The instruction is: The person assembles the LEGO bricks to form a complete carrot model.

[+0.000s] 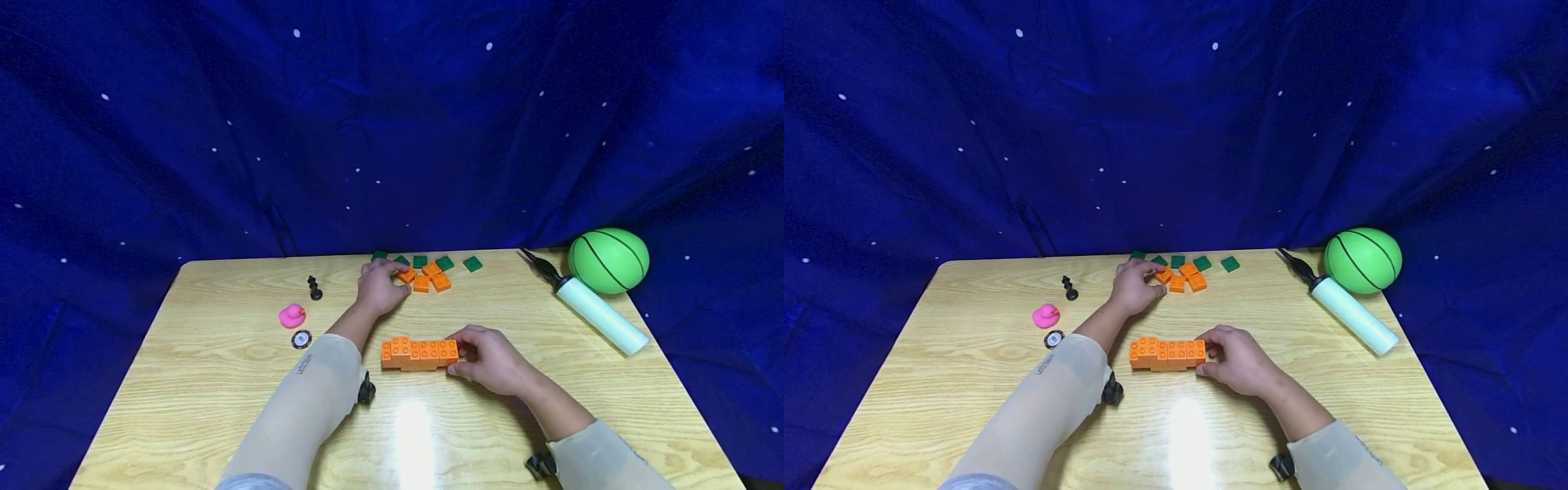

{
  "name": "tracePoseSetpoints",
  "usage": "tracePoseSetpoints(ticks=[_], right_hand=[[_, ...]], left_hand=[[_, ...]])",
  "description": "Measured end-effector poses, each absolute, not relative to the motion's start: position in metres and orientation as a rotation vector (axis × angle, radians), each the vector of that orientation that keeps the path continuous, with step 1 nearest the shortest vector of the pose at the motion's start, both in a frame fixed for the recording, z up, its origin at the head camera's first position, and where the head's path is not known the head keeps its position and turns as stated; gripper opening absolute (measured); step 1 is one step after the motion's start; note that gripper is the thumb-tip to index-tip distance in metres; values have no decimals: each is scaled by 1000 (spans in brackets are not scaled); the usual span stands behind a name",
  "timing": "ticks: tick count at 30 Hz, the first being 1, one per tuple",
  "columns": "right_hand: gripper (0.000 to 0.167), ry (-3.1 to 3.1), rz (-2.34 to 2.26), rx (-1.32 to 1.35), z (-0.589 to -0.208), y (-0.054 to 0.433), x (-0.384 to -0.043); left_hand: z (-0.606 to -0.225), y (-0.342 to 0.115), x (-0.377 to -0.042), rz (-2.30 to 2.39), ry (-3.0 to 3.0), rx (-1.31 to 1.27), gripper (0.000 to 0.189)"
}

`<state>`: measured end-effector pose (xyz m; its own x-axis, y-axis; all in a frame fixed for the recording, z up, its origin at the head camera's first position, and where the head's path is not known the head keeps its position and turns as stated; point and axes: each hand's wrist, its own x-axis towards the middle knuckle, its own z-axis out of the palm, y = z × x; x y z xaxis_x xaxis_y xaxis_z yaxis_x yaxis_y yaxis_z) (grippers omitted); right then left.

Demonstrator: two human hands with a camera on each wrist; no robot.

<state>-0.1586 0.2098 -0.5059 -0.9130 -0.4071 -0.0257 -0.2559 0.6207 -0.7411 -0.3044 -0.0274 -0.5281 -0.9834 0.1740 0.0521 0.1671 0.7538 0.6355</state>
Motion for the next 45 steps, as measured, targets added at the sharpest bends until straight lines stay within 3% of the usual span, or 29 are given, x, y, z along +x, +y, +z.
tracePoseSetpoints(ticks=[20, 45], right_hand=[[34, 2663, -1174, -562, -506, 210, -159], [33, 2654, -1184, -544, -507, 210, -157]], left_hand=[[-531, -46, -300, 1098, 2927, 423, 17], [-529, -60, -275, 1232, 2863, 471, 16]])
